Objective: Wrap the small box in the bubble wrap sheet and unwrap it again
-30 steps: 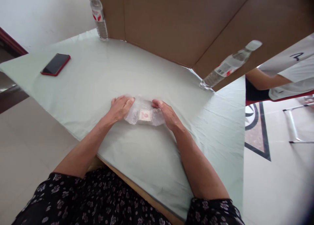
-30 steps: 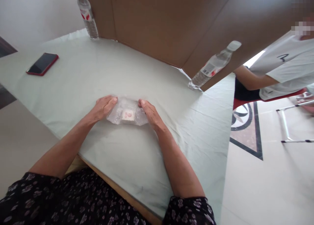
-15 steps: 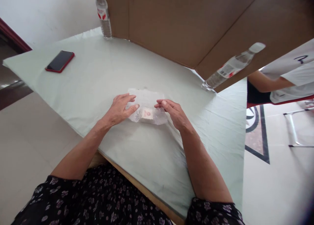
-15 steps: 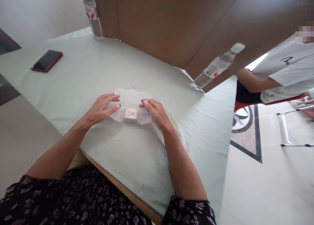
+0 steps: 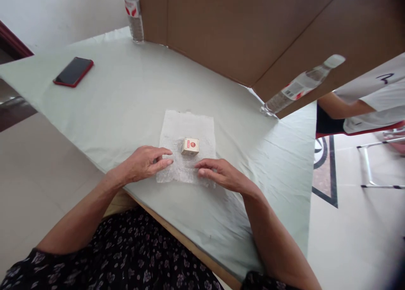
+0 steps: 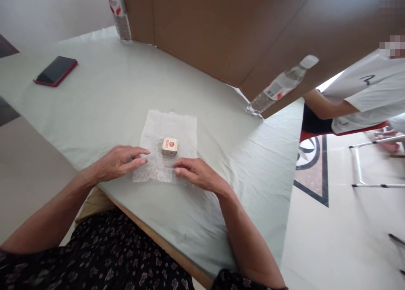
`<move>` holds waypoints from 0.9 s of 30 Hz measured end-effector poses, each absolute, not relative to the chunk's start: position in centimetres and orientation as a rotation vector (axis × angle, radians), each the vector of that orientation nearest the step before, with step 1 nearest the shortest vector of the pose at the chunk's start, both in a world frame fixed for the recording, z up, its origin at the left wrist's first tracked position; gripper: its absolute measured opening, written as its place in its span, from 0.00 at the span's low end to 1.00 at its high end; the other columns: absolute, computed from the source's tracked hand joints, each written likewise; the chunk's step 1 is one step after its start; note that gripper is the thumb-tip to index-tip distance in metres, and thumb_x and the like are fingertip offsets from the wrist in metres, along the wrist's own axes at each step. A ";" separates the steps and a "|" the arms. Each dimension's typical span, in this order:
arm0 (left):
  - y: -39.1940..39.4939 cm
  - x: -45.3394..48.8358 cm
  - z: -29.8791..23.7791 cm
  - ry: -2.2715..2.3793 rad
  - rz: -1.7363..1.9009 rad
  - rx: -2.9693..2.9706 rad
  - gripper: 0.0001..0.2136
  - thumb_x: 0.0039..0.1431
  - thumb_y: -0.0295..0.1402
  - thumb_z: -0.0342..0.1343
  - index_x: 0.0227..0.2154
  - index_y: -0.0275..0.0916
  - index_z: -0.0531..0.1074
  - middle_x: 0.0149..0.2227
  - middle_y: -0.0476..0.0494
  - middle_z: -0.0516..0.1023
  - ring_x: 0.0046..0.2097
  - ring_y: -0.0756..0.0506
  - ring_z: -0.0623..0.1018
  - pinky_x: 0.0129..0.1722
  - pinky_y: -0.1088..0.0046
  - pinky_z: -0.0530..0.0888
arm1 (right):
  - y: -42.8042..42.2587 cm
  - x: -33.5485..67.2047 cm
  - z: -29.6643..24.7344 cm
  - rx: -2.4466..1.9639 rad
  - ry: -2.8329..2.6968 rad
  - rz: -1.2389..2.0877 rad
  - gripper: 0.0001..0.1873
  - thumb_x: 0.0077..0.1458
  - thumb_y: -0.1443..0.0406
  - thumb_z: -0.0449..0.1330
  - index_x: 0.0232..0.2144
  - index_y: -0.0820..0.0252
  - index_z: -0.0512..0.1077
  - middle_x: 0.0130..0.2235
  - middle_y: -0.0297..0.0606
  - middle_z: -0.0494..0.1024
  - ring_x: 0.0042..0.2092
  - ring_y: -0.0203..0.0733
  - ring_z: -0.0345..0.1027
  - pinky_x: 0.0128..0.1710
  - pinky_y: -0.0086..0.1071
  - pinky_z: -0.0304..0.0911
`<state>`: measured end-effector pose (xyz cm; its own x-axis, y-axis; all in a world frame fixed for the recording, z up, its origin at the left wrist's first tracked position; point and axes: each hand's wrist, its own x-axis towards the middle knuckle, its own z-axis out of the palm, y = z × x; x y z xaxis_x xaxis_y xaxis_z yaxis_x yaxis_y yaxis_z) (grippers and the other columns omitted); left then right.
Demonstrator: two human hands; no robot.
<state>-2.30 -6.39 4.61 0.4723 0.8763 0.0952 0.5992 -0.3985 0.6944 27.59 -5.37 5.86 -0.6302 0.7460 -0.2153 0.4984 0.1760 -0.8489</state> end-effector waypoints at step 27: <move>-5.4 1.0 3.2 1.388 0.201 2.465 0.37 0.58 0.47 0.59 0.66 0.32 0.58 0.69 0.27 0.60 0.71 0.30 0.58 0.69 0.51 0.58 | -5.2 34.8 3.5 -1.637 -1.877 0.143 0.29 0.56 0.53 0.64 0.57 0.55 0.69 0.61 0.51 0.71 0.63 0.60 0.64 0.60 0.60 0.62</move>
<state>1.02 -5.40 3.22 0.5220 0.8525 -0.0270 0.8099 -0.4855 0.3291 34.83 -5.22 3.55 -0.0232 0.9222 0.3861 0.8533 0.2195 -0.4730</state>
